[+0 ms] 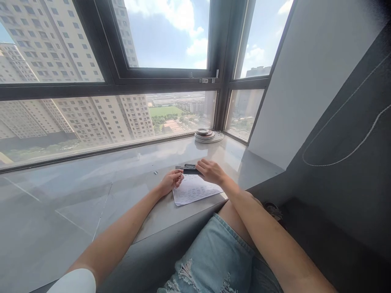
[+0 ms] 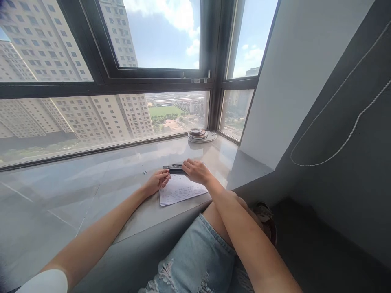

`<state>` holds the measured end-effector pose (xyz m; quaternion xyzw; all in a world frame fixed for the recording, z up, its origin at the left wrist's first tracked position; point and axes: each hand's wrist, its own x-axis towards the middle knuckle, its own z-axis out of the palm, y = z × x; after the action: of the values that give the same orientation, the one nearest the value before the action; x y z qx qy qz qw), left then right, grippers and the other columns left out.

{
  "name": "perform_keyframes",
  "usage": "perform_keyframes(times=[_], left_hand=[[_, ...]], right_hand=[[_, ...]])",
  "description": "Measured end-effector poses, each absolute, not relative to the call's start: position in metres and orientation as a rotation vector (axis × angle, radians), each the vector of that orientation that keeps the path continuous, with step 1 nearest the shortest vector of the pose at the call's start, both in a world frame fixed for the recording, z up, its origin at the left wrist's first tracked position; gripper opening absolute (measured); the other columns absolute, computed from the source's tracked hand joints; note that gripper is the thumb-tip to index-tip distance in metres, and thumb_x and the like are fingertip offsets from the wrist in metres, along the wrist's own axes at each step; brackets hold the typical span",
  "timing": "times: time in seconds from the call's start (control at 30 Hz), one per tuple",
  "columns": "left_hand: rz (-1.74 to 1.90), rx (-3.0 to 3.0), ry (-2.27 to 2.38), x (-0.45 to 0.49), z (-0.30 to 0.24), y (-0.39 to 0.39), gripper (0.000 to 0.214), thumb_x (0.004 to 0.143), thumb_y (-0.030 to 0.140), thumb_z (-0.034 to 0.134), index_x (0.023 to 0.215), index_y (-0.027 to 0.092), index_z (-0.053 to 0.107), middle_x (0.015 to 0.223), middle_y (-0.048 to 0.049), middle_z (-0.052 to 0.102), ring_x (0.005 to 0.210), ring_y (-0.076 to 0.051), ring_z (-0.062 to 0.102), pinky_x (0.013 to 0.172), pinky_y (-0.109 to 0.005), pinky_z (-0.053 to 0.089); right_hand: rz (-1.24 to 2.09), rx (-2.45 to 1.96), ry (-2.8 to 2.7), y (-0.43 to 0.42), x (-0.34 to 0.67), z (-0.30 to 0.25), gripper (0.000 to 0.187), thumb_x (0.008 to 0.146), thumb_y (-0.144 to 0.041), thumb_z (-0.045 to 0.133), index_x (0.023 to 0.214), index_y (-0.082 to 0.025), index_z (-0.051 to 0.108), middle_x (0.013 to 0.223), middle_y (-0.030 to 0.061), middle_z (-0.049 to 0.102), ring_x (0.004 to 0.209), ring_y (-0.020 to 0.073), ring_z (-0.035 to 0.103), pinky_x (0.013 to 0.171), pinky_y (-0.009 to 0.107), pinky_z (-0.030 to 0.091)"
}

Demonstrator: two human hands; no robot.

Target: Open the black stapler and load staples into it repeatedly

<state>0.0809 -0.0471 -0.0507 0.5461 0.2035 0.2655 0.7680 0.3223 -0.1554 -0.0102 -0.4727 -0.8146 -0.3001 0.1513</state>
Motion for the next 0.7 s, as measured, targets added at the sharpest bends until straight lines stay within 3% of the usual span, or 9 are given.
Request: perform_keyframes(times=[0.13,0.47,0.7], left_hand=[[0.554,1.082,0.414,0.079,-0.049,-0.045,0.021,0.083,0.022,0.074,0.097,0.013,0.062,0.067,0.0027,0.057,0.043,-0.002,0.038,0.039,-0.016,0.025],[0.518,1.014,0.405,0.077,-0.046,-0.048,0.011,0.084,0.014,0.070,0.093,0.011,0.065,0.064,0.0036,0.050,0.046,-0.003,0.041,0.040,-0.015,0.030],[0.538,0.929,0.484,0.077,-0.039,-0.050,0.014,0.084,0.009,0.069,0.098,0.009,0.066,0.070,0.0018,0.054,0.047,-0.003,0.045,0.038,-0.013,0.034]], right_hand=[[-0.962,-1.315,-2.348,-0.157,0.320,-0.009,0.014,0.100,-0.012,0.050,0.098,-0.017,0.062,0.100,0.0105,0.065,0.094,0.0227,0.052,0.072,0.033,0.038],[-1.140,-1.157,-2.341,-0.156,0.319,-0.010,0.025,0.102,-0.006,0.042,0.098,-0.015,0.064,0.098,0.0093,0.065,0.089,0.0206,0.051,0.070,0.034,0.036],[-1.220,-1.094,-2.318,-0.154,0.320,-0.012,0.025,0.103,-0.005,0.042,0.097,-0.014,0.064,0.099,0.0091,0.065,0.087,0.0199,0.050,0.071,0.034,0.035]])
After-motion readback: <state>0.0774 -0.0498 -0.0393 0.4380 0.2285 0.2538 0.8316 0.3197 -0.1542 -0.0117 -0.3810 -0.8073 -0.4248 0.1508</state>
